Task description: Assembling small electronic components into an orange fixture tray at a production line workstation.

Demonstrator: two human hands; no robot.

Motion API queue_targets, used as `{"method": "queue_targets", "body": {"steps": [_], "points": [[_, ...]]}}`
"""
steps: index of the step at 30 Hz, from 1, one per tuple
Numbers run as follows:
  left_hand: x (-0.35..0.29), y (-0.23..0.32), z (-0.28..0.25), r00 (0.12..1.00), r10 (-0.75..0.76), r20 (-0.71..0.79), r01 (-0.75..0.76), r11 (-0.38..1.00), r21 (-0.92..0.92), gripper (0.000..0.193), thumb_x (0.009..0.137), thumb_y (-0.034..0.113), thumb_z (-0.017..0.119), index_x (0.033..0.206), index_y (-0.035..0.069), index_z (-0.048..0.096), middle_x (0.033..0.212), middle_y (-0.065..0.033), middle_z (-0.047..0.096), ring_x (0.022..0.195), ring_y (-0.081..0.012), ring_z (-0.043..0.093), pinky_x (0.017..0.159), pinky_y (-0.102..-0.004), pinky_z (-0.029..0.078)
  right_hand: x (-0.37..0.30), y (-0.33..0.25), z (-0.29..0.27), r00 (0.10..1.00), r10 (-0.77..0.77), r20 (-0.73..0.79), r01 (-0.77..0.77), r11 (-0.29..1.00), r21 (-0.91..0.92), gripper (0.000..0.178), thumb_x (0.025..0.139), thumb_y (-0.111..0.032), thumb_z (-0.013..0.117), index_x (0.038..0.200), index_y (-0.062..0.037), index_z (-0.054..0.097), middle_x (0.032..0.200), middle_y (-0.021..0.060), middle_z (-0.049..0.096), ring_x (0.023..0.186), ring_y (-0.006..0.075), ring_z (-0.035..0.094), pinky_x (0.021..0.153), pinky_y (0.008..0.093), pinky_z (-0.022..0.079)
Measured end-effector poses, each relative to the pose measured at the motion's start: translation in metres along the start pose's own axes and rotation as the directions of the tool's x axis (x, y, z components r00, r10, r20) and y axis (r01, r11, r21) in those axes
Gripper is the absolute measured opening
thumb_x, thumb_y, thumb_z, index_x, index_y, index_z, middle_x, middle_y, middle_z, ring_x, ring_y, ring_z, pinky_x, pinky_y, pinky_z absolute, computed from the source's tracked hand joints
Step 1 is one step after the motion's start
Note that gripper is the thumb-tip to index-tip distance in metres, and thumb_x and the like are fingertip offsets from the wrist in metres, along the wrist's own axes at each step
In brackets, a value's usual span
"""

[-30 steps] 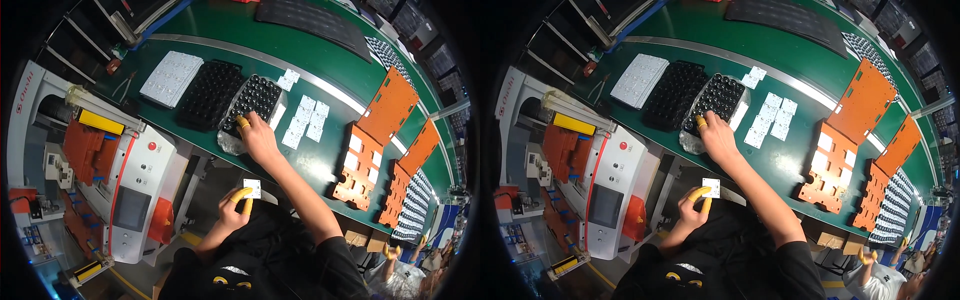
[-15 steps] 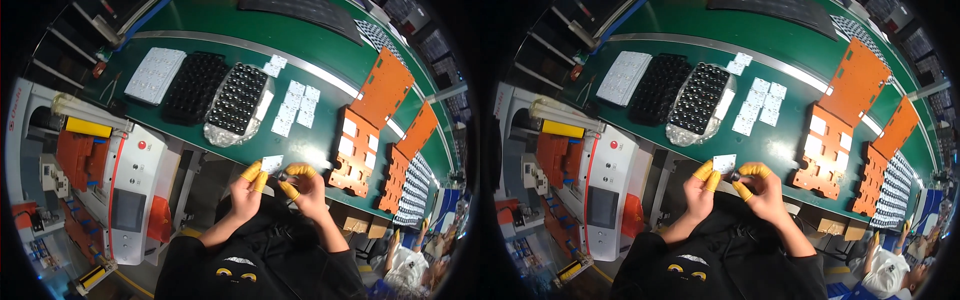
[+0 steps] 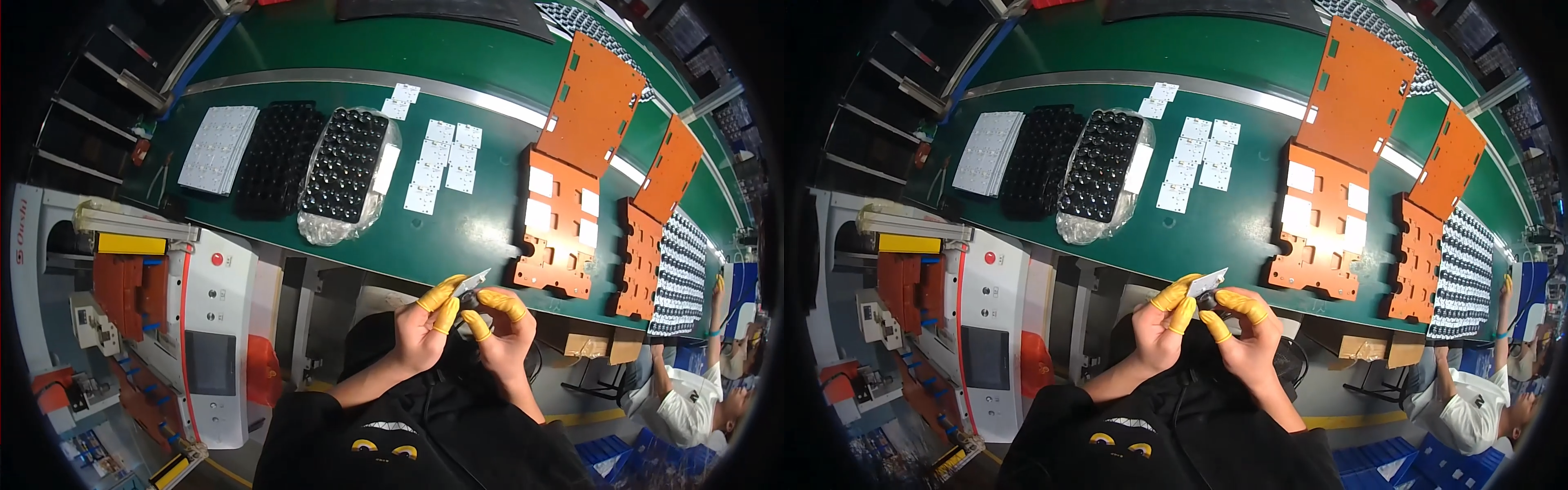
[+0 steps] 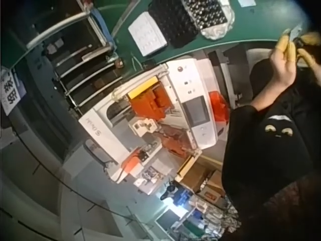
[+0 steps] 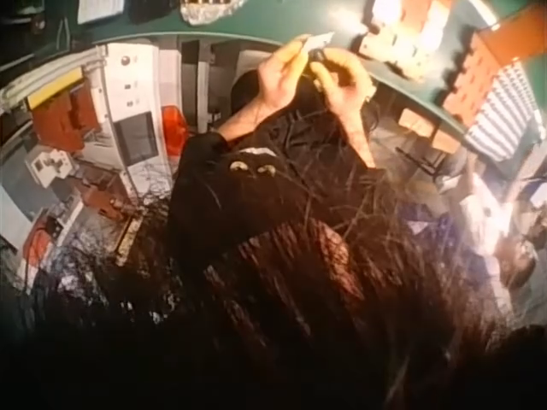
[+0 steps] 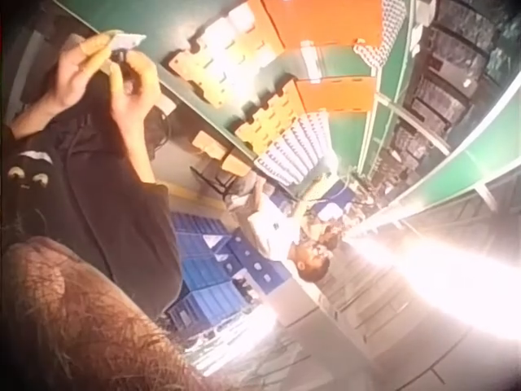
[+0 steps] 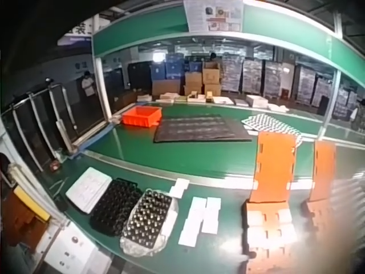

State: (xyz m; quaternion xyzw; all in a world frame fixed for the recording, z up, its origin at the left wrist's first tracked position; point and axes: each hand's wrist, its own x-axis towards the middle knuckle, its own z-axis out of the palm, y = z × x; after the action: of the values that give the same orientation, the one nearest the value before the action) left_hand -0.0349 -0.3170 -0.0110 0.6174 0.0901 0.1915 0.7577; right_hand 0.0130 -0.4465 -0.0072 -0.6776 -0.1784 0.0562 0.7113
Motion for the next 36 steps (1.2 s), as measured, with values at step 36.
{"method": "queue_targets", "body": {"steps": [36], "points": [[0.014, -0.020, 0.022, 0.740, 0.335, 0.583, -0.628, 0.656, 0.420, 0.045, 0.075, 0.018, 0.080, 0.108, -0.004, 0.058, 0.087, -0.0133, 0.066, 0.071, -0.0282, 0.067, 0.065, -0.0368, 0.055, -0.017, 0.002, -0.066, 0.732, 0.672, 0.106, -0.651, 0.647, 0.396, 0.016, 0.089, -0.019, 0.067, 0.092, -0.0029, 0.064, 0.070, 0.0002, 0.061, 0.054, 0.0053, 0.050, 0.050, 0.0194, 0.038]]}}
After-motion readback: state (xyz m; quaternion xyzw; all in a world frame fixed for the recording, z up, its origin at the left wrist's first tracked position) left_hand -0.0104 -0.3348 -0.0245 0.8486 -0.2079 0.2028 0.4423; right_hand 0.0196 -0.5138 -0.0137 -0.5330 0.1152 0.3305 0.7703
